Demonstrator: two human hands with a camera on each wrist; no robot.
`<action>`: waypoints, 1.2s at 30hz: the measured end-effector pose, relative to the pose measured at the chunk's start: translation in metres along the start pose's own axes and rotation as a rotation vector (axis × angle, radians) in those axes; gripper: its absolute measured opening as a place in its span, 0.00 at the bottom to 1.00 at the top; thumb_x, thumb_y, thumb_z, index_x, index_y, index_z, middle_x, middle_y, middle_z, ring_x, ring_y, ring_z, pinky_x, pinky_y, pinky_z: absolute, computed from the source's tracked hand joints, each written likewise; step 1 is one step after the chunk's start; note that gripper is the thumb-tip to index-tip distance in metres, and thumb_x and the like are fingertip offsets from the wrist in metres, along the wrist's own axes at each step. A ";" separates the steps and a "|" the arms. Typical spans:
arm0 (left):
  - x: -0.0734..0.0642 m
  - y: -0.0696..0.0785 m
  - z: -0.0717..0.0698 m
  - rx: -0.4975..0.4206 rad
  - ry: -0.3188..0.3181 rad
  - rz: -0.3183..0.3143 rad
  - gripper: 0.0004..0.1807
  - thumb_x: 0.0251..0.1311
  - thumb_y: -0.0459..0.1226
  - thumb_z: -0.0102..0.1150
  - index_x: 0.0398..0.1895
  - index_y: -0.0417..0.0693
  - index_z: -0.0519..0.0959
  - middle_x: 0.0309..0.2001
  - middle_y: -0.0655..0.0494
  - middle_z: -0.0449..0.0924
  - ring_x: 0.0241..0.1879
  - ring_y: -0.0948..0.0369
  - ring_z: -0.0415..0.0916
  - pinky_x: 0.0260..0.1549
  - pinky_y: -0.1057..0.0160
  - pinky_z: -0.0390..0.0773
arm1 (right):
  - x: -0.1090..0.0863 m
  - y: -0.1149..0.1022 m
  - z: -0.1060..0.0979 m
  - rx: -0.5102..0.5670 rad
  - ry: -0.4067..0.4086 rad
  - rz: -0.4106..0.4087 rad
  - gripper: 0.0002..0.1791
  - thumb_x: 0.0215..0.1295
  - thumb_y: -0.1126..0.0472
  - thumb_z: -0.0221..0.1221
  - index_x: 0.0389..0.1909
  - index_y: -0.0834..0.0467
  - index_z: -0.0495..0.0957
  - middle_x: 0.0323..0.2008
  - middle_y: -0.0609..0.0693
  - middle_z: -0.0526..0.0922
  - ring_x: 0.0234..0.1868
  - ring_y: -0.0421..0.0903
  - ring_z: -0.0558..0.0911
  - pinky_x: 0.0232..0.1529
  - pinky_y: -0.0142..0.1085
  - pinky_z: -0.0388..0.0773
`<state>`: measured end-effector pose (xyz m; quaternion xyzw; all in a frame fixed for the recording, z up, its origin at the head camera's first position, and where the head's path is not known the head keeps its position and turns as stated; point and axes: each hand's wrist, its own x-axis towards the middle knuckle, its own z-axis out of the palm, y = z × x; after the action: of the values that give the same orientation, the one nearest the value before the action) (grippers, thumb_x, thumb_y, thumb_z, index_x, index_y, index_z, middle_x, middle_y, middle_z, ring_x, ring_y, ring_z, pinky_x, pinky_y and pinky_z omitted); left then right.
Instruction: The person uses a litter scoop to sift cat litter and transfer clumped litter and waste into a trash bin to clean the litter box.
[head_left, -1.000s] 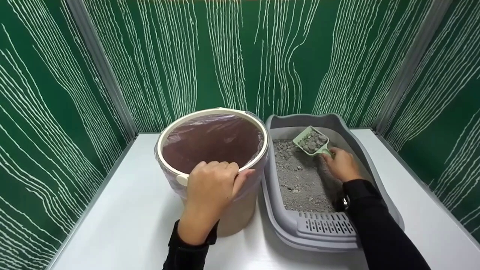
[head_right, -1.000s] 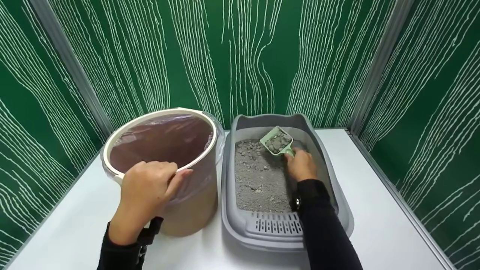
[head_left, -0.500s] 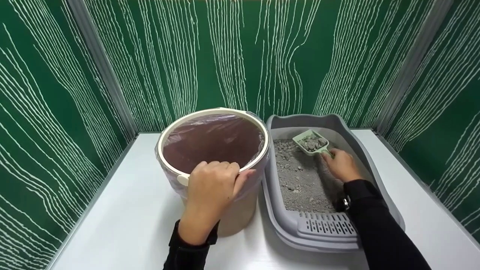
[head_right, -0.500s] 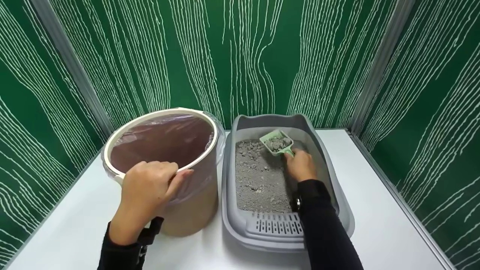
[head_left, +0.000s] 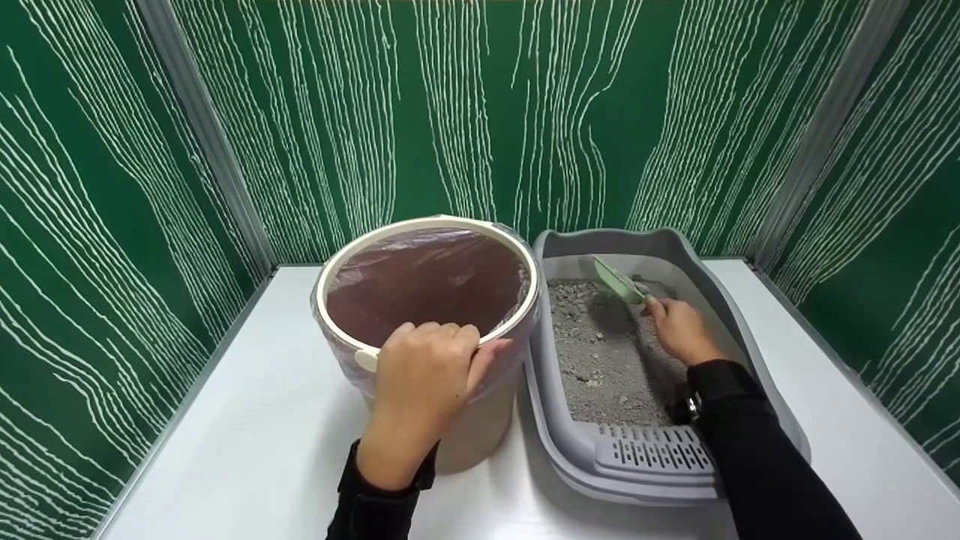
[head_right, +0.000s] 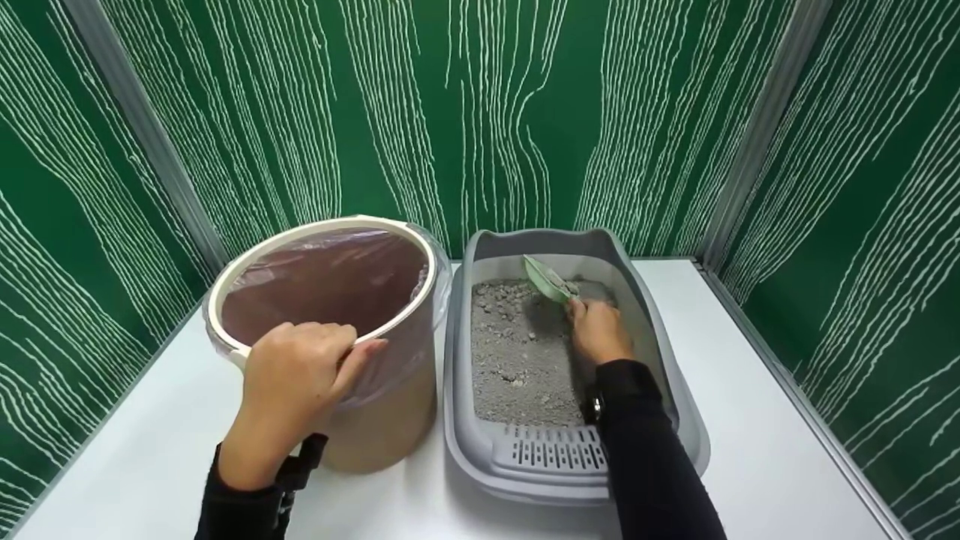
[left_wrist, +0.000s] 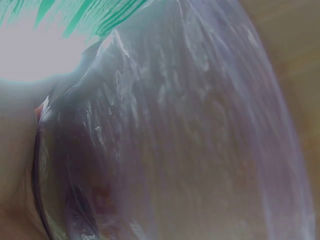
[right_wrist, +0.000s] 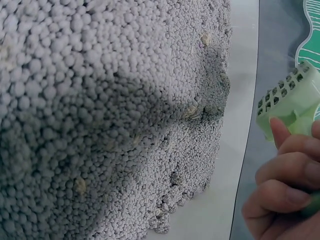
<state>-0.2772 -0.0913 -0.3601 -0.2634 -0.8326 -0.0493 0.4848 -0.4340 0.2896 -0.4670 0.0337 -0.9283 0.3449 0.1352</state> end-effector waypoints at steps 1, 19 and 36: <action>0.000 0.000 0.000 -0.001 -0.003 -0.001 0.30 0.73 0.56 0.59 0.15 0.52 0.67 0.14 0.58 0.70 0.14 0.55 0.71 0.18 0.58 0.65 | 0.000 0.000 0.000 -0.001 0.004 0.002 0.24 0.87 0.59 0.46 0.47 0.75 0.82 0.46 0.75 0.83 0.51 0.73 0.82 0.52 0.62 0.74; 0.000 0.000 0.000 -0.006 -0.004 0.003 0.31 0.75 0.57 0.56 0.15 0.52 0.67 0.13 0.58 0.70 0.14 0.55 0.70 0.17 0.58 0.64 | -0.002 0.000 -0.003 -0.056 0.031 0.027 0.21 0.84 0.58 0.53 0.49 0.74 0.82 0.41 0.72 0.84 0.48 0.72 0.82 0.52 0.61 0.74; -0.001 -0.001 0.002 -0.008 0.012 0.003 0.33 0.78 0.58 0.49 0.14 0.53 0.64 0.13 0.59 0.67 0.13 0.55 0.68 0.17 0.59 0.62 | -0.007 0.000 -0.008 -0.089 0.021 0.071 0.24 0.80 0.55 0.58 0.63 0.71 0.78 0.57 0.73 0.82 0.60 0.73 0.80 0.60 0.64 0.73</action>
<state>-0.2786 -0.0920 -0.3621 -0.2660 -0.8290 -0.0534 0.4890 -0.4258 0.2947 -0.4634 -0.0088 -0.9419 0.3080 0.1339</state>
